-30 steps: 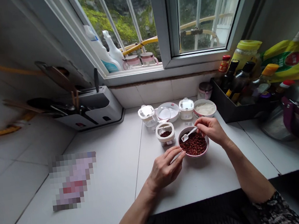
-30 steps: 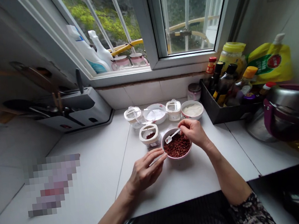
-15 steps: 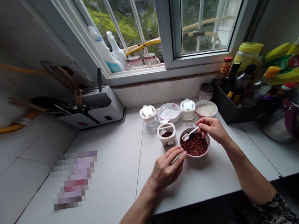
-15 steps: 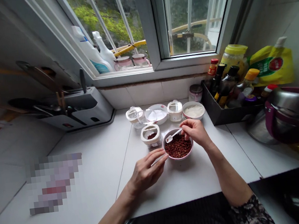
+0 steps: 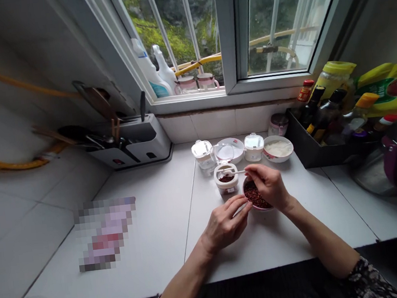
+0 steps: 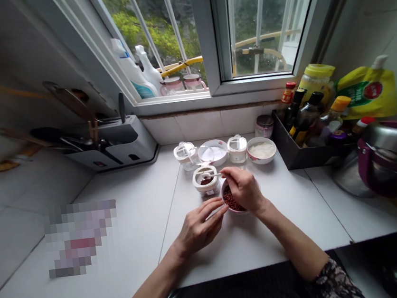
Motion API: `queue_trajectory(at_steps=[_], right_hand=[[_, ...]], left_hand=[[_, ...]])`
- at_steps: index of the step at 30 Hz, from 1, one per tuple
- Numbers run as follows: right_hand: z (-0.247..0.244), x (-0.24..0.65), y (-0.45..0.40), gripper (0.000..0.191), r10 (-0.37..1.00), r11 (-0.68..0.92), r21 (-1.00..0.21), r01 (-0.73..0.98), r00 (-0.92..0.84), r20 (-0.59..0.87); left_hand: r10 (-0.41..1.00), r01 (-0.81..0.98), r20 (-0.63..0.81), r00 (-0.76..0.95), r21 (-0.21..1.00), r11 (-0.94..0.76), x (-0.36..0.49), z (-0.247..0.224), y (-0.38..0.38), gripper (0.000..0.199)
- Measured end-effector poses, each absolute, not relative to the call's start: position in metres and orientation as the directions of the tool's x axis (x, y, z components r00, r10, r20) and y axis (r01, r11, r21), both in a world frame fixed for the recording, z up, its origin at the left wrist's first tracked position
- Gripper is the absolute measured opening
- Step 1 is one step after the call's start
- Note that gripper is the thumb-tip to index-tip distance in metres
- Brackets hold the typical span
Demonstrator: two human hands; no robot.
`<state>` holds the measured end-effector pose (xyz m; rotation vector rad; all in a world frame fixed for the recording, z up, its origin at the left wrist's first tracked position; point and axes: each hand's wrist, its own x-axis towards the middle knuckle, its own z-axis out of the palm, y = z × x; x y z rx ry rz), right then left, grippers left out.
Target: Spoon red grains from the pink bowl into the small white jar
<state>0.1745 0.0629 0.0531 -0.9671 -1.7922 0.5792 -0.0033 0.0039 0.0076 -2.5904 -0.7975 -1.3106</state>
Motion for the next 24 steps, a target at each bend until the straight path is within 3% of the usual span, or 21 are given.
queue_trajectory(at_steps=[4, 6, 9, 12, 19, 24], right_hand=[[0.055, 0.18, 0.06, 0.024, 0.679, 0.733, -0.551, 0.399, -0.372, 0.633], [0.058, 0.187, 0.061, 0.022, 0.702, 0.707, -0.571, 0.416, -0.313, 0.64], [0.063, 0.203, 0.065, 0.018, 0.8, 0.578, -0.695, 0.429, -0.128, 0.586], [0.065, 0.22, 0.073, 0.017, 0.877, 0.463, -0.767, 0.444, -0.105, 0.468], [0.062, 0.228, 0.079, 0.018, 0.893, 0.44, -0.669, 0.598, -0.215, 0.395], [0.055, 0.216, 0.075, 0.021, 0.881, 0.474, -0.648, 0.596, -0.317, 0.352]], left_hand=[[0.39, 0.503, 0.782, 0.487, 0.114, -0.857, -0.004, 0.007, 0.004, 0.032], [0.399, 0.505, 0.774, 0.492, 0.119, -0.855, -0.004, 0.007, 0.004, 0.032], [0.415, 0.507, 0.76, 0.5, 0.131, -0.852, -0.005, 0.006, 0.004, 0.032], [0.415, 0.501, 0.759, 0.502, 0.136, -0.855, -0.005, 0.006, 0.004, 0.033], [0.414, 0.512, 0.763, 0.496, 0.128, -0.849, -0.005, 0.007, 0.004, 0.033], [0.414, 0.508, 0.766, 0.491, 0.134, -0.851, -0.005, 0.006, 0.004, 0.034]])
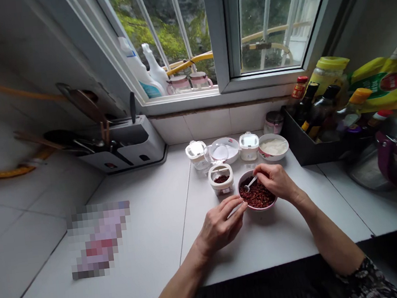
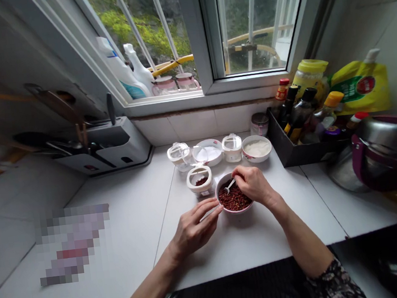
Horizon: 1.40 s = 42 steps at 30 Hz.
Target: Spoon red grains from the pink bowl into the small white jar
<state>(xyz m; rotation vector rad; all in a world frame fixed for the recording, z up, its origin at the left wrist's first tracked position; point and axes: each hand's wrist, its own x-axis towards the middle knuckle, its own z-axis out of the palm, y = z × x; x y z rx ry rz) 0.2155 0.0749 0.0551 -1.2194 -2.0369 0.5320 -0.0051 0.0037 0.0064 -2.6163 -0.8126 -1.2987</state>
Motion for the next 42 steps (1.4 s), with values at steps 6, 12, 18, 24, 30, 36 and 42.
queue_trajectory(at_steps=[6, 12, 18, 24, 30, 36, 42], right_hand=[[0.058, 0.222, 0.077, 0.02, 0.899, 0.436, -0.685, 0.583, -0.253, 0.357], [0.063, 0.224, 0.077, 0.019, 0.906, 0.419, -0.698, 0.58, -0.225, 0.358], [0.063, 0.224, 0.077, 0.019, 0.905, 0.421, -0.699, 0.578, -0.217, 0.366], [0.062, 0.226, 0.078, 0.018, 0.907, 0.415, -0.698, 0.583, -0.204, 0.369], [0.061, 0.226, 0.079, 0.019, 0.905, 0.418, -0.676, 0.607, -0.211, 0.37], [0.06, 0.226, 0.079, 0.019, 0.902, 0.419, -0.654, 0.63, -0.21, 0.376], [0.06, 0.226, 0.08, 0.02, 0.909, 0.405, -0.667, 0.625, -0.198, 0.367]], left_hand=[[0.422, 0.498, 0.76, 0.494, 0.15, -0.854, -0.006, 0.007, 0.003, 0.036], [0.411, 0.506, 0.767, 0.493, 0.132, -0.853, -0.005, 0.007, 0.004, 0.034], [0.421, 0.502, 0.76, 0.495, 0.146, -0.852, -0.005, 0.007, 0.004, 0.036], [0.424, 0.505, 0.757, 0.497, 0.144, -0.851, -0.005, 0.007, 0.003, 0.036], [0.413, 0.51, 0.765, 0.494, 0.13, -0.851, -0.005, 0.008, 0.004, 0.035], [0.411, 0.513, 0.766, 0.495, 0.124, -0.849, -0.005, 0.008, 0.004, 0.032], [0.409, 0.513, 0.765, 0.498, 0.12, -0.85, -0.005, 0.008, 0.004, 0.032]])
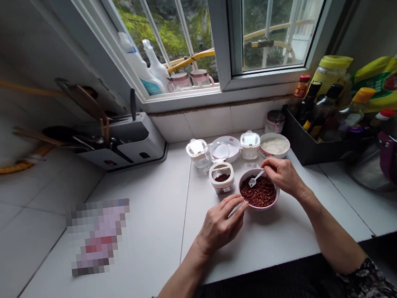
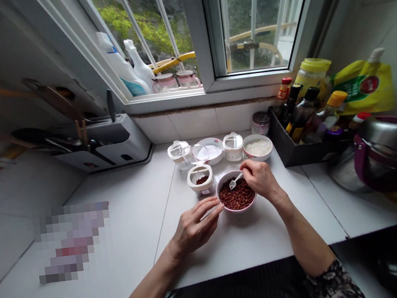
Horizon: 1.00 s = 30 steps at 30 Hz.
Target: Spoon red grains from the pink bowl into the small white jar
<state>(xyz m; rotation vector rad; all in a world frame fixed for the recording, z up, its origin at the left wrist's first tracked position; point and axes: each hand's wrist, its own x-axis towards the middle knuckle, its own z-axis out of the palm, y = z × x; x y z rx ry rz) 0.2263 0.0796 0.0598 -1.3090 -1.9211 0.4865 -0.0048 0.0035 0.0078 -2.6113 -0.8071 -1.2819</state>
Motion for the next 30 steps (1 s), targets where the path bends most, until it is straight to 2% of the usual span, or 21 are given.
queue_trajectory(at_steps=[11, 17, 23, 30], right_hand=[[0.0574, 0.225, 0.0827, 0.016, 0.962, 0.274, -0.818, 0.506, -0.159, 0.224], [0.062, 0.2268, 0.0829, 0.015, 0.967, 0.251, -0.869, 0.426, -0.145, 0.208], [0.0634, 0.2266, 0.0828, 0.015, 0.973, 0.229, -0.854, 0.468, -0.114, 0.199], [0.0606, 0.2268, 0.0822, 0.016, 0.957, 0.288, -0.796, 0.532, -0.132, 0.259]], left_hand=[[0.411, 0.509, 0.765, 0.497, 0.126, -0.851, -0.0048, 0.0076, 0.0036, 0.032], [0.406, 0.505, 0.767, 0.497, 0.125, -0.854, -0.0053, 0.0072, 0.0039, 0.031], [0.402, 0.506, 0.77, 0.496, 0.12, -0.854, -0.0049, 0.0076, 0.0038, 0.031], [0.414, 0.51, 0.762, 0.497, 0.13, -0.851, -0.0048, 0.0069, 0.0035, 0.034]])
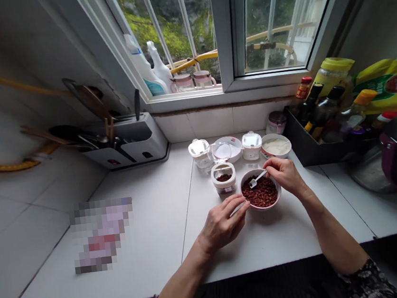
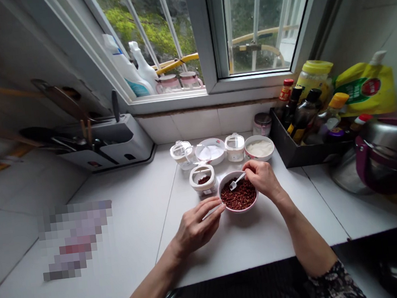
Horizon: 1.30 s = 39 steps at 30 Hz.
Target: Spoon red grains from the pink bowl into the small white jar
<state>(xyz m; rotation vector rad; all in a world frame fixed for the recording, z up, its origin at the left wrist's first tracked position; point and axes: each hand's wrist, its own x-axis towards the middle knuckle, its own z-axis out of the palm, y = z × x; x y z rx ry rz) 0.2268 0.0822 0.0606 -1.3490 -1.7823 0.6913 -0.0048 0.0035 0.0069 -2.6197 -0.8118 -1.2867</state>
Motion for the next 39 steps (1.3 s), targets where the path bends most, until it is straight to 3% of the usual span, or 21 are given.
queue_trajectory(at_steps=[12, 22, 29, 32, 35, 37, 39], right_hand=[[0.062, 0.226, 0.082, 0.016, 0.966, 0.257, -0.816, 0.518, -0.112, 0.233], [0.063, 0.228, 0.087, 0.016, 0.992, 0.091, -0.962, 0.259, -0.106, 0.066], [0.066, 0.223, 0.086, 0.021, 0.994, 0.068, -0.984, 0.164, -0.091, 0.054], [0.07, 0.211, 0.084, 0.022, 0.99, 0.136, -0.981, 0.14, -0.068, 0.127], [0.071, 0.194, 0.077, 0.02, 0.953, 0.3, -0.94, 0.164, -0.008, 0.302], [0.069, 0.184, 0.072, 0.019, 0.89, 0.442, -0.857, 0.265, -0.009, 0.456], [0.066, 0.177, 0.067, 0.021, 0.808, 0.576, -0.719, 0.388, -0.134, 0.574]], left_hand=[[0.408, 0.507, 0.765, 0.498, 0.125, -0.853, -0.005, 0.006, 0.004, 0.031], [0.411, 0.502, 0.762, 0.499, 0.133, -0.855, -0.005, 0.007, 0.004, 0.033], [0.41, 0.498, 0.766, 0.495, 0.137, -0.856, -0.005, 0.007, 0.004, 0.029], [0.412, 0.496, 0.767, 0.491, 0.143, -0.856, -0.004, 0.006, 0.004, 0.031], [0.417, 0.5, 0.764, 0.493, 0.144, -0.854, -0.004, 0.006, 0.004, 0.032], [0.412, 0.501, 0.767, 0.492, 0.138, -0.854, -0.004, 0.006, 0.004, 0.032], [0.406, 0.503, 0.773, 0.487, 0.131, -0.854, -0.004, 0.007, 0.004, 0.031]])
